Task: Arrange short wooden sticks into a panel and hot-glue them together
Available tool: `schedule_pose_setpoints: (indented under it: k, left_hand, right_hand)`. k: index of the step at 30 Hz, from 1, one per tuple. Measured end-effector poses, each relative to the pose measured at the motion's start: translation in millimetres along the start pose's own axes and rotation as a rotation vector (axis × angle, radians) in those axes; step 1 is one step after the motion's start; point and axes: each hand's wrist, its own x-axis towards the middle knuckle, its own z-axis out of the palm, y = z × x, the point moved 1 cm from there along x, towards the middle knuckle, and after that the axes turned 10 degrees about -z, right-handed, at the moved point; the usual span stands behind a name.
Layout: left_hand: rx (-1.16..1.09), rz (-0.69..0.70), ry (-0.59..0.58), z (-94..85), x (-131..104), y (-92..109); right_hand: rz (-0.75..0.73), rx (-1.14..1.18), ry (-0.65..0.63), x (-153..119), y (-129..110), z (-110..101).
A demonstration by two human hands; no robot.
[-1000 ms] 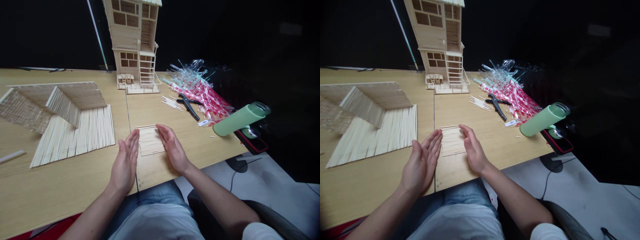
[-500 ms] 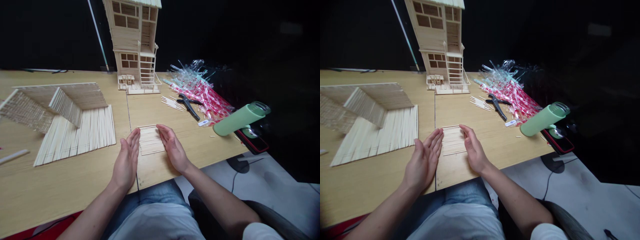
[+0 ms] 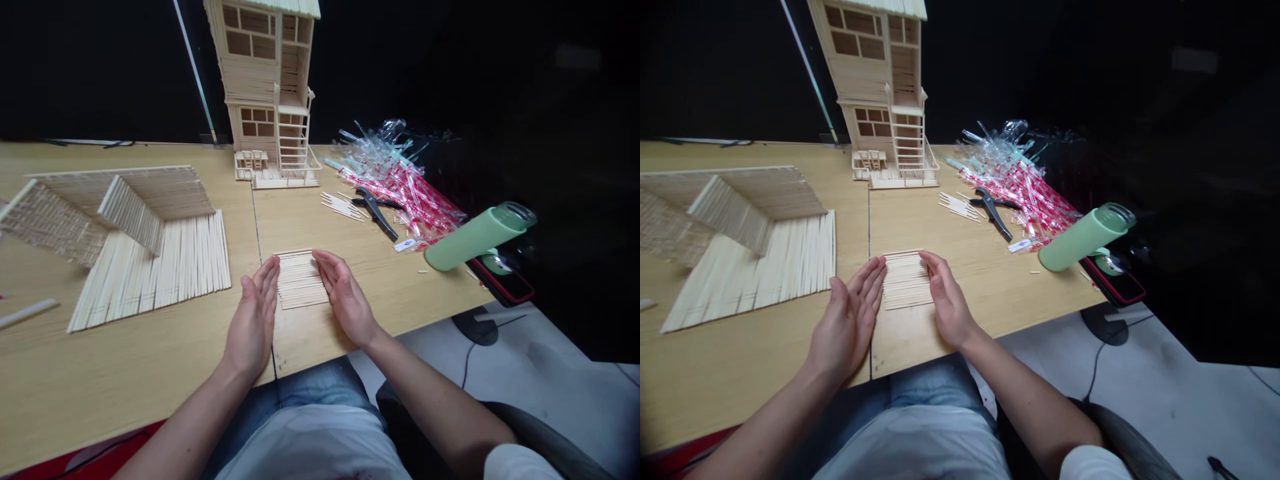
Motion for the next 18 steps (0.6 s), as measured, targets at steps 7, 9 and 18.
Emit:
schedule_pose_setpoints:
  k: [7, 9, 18]
  left_hand:
    - [-0.036, 0.008, -0.028, -4.1, -2.9, -3.7]
    - [-0.034, 0.002, -0.035, -3.9, -3.6, -3.6]
    - [-0.008, -0.003, -0.031, -3.1, -3.1, -2.6]
  right_hand:
    - [-0.011, 0.077, 0.019, -7.7, -3.2, 0.9]
    - [-0.01, 0.064, 0.018, -8.9, -3.9, 1.7]
    - [0.004, 0.024, 0.01, -8.9, -2.0, 0.9]
